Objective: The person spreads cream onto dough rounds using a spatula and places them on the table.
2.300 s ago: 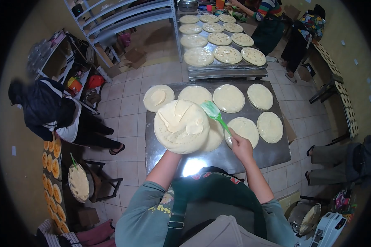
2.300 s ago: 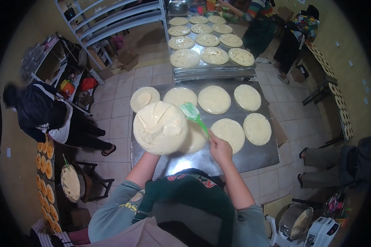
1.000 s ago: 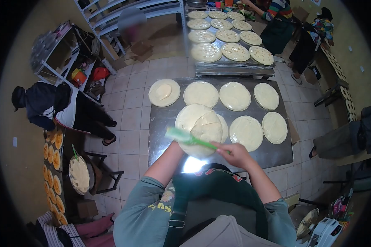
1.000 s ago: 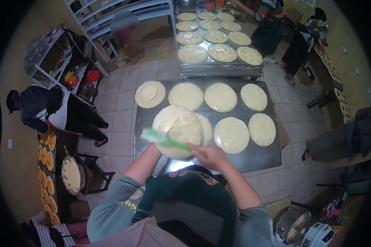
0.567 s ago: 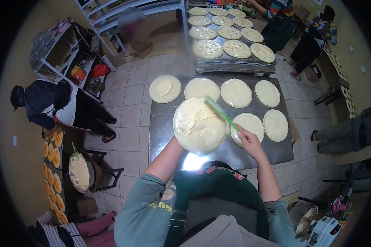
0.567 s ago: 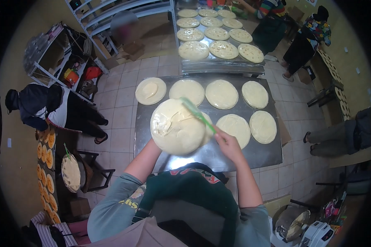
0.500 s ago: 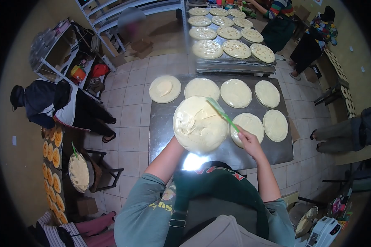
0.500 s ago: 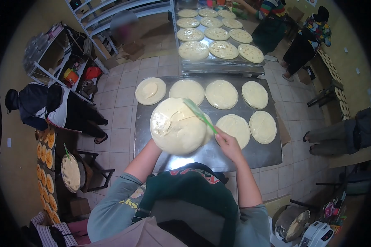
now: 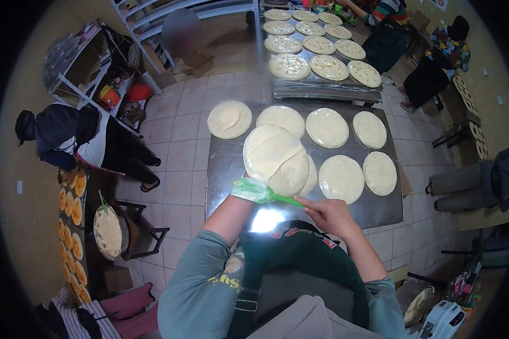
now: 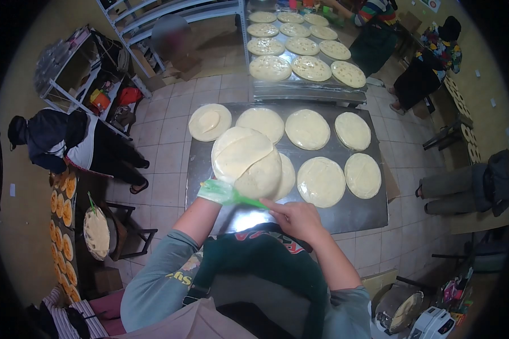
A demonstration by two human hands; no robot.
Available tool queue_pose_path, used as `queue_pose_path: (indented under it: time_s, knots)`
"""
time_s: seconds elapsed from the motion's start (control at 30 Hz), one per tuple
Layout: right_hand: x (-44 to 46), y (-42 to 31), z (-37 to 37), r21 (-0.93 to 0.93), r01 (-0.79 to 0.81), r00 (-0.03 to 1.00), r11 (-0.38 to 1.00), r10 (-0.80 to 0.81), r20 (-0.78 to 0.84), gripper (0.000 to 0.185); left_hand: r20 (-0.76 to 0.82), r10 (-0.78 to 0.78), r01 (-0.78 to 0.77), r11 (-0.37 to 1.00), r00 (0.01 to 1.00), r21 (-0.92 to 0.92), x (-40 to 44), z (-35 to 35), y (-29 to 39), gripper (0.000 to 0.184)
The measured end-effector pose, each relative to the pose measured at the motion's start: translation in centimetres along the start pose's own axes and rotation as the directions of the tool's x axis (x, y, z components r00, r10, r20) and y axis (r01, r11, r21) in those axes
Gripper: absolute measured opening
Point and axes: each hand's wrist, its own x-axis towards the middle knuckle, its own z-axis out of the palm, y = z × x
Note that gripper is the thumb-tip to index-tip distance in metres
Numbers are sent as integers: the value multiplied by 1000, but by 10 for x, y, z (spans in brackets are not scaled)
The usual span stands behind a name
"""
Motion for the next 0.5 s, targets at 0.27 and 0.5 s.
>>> queue_pose_path:
  time_s: [0.27,0.5]
  knots:
    - [11,-2,-14,-143,-14,995,990,-1,-103,34,-33,51,-46,988,998,147,14,11,11,43]
    - [5,-7,-51,-34,-25,999,999,26,34,35,-61,103,-82,957,993,278,12,19,13,43]
